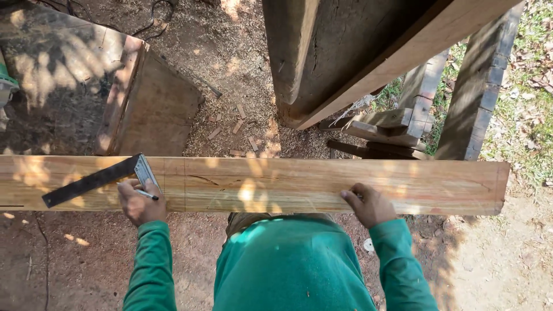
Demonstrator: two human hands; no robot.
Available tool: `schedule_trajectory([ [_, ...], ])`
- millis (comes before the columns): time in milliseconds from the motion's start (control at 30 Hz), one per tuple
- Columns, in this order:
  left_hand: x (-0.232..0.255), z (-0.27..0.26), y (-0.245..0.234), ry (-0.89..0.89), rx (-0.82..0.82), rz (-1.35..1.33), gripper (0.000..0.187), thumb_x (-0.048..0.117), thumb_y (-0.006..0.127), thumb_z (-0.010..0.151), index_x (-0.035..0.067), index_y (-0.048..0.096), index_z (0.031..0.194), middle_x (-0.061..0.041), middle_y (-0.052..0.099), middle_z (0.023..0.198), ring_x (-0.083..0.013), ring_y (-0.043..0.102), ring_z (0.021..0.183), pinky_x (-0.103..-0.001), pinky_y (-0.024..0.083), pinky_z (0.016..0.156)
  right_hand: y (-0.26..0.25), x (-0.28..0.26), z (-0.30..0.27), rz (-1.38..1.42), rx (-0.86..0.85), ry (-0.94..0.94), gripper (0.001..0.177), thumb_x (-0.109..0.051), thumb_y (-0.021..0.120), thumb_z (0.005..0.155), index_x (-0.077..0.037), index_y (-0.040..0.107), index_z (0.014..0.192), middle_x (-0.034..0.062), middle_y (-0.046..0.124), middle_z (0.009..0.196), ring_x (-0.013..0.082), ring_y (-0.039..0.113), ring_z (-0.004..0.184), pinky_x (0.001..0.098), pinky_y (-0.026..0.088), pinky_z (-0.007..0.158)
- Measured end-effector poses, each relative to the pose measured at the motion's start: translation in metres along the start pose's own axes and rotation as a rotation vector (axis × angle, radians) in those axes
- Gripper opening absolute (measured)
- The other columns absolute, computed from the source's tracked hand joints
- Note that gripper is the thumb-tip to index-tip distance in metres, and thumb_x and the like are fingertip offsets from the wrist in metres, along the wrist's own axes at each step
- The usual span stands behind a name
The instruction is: Use a tape measure, speed square, and pencil to measure and mark precise cutting lines on a long wooden beam.
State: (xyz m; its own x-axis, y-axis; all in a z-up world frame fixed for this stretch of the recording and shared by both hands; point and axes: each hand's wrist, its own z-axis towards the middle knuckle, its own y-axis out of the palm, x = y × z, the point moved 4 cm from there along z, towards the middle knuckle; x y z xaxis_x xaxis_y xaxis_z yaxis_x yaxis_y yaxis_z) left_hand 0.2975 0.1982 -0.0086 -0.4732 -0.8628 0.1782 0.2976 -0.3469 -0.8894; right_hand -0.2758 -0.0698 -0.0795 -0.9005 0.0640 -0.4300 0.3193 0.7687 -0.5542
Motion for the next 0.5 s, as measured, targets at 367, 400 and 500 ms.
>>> schedule_trajectory([
  [367,0.085,-0.052,-0.035,0.659,-0.049,-0.244,0.027,0.024,0.075,0.090,0.011,0.065,0.110,-0.014,0.067,0.111,-0.0360,0.066,0.104,-0.048,0.050,0.093,0.051,-0.139,-0.036,0.126,-0.103,-0.463,0.027,-0.045,0.057,0.097,-0.028,0.071,0.111,0.0094,0.077,0.099,0.0383,0.070,0.104,0.0540,0.056,0.090],
  [400,0.076,-0.047,-0.036,0.697,0.003,-0.201,0.035,0.032,0.073,0.094,0.011,0.062,0.120,-0.018,0.067,0.131,-0.0385,0.063,0.116,-0.050,0.047,0.098,0.049,-0.144,-0.041,0.176,-0.093,-0.500,0.026,-0.044,0.055,0.098,-0.027,0.070,0.110,0.0100,0.077,0.097,0.0394,0.070,0.103,0.0552,0.057,0.088],
  [500,0.082,-0.039,-0.045,0.723,-0.026,-0.279,0.034,0.041,0.066,0.103,0.010,0.064,0.117,-0.017,0.070,0.132,-0.0385,0.063,0.116,-0.048,0.048,0.101,0.054,-0.134,-0.033,0.189,-0.075,-0.523,0.025,-0.043,0.058,0.097,-0.026,0.072,0.109,0.0103,0.076,0.097,0.0378,0.070,0.103,0.0547,0.057,0.087],
])
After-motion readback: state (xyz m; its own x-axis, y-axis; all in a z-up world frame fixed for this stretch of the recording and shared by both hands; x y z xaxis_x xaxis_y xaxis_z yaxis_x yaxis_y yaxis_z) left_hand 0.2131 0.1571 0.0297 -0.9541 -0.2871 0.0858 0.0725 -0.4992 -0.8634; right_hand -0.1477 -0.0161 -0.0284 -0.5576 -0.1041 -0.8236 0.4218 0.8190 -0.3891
